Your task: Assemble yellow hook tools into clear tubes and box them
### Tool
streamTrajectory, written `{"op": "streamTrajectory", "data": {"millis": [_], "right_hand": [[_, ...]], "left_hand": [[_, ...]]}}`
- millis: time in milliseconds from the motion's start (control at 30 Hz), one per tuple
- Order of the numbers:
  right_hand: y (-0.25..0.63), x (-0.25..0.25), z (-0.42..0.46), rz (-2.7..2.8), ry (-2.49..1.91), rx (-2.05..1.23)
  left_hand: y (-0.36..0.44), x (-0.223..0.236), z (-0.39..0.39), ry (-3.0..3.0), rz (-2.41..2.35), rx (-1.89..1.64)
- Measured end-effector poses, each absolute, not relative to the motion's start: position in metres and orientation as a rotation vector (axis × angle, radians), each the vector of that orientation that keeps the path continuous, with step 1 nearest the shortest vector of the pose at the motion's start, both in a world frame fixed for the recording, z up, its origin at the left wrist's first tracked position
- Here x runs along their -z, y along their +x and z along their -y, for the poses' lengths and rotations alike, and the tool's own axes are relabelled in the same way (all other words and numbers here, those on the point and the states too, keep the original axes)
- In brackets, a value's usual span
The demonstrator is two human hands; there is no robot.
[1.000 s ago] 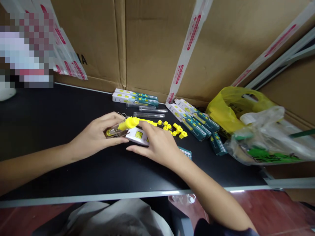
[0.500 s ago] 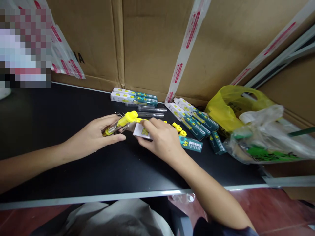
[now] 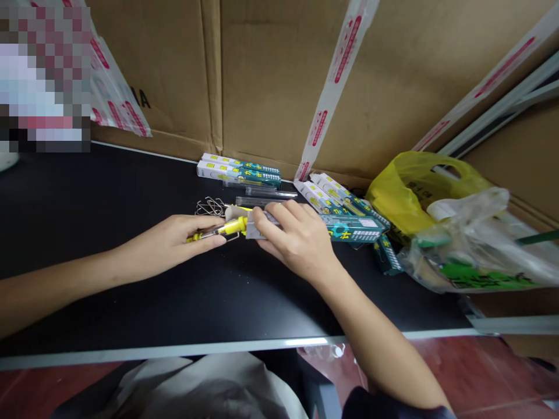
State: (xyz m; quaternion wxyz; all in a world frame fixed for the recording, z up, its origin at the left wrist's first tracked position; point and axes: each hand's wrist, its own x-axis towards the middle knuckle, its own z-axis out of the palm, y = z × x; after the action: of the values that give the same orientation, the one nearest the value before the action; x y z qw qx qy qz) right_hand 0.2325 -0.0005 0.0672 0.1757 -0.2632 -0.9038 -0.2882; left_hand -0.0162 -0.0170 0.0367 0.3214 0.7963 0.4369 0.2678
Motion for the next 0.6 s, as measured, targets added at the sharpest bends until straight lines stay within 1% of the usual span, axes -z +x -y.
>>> {"op": "streamTrajectory", "data": {"millis": [333, 600], "right_hand": [[0.224, -0.063, 0.009, 2.573, -0.651, 1.071], [0.216, -0.061, 0.012, 2.658, -0.559, 0.968]], "left_hand": [[-0.014, -0.041, 0.021, 2.146, -1.330, -0.580], [-0.013, -0.040, 0.025, 2.261, -1.352, -0.458]]}}
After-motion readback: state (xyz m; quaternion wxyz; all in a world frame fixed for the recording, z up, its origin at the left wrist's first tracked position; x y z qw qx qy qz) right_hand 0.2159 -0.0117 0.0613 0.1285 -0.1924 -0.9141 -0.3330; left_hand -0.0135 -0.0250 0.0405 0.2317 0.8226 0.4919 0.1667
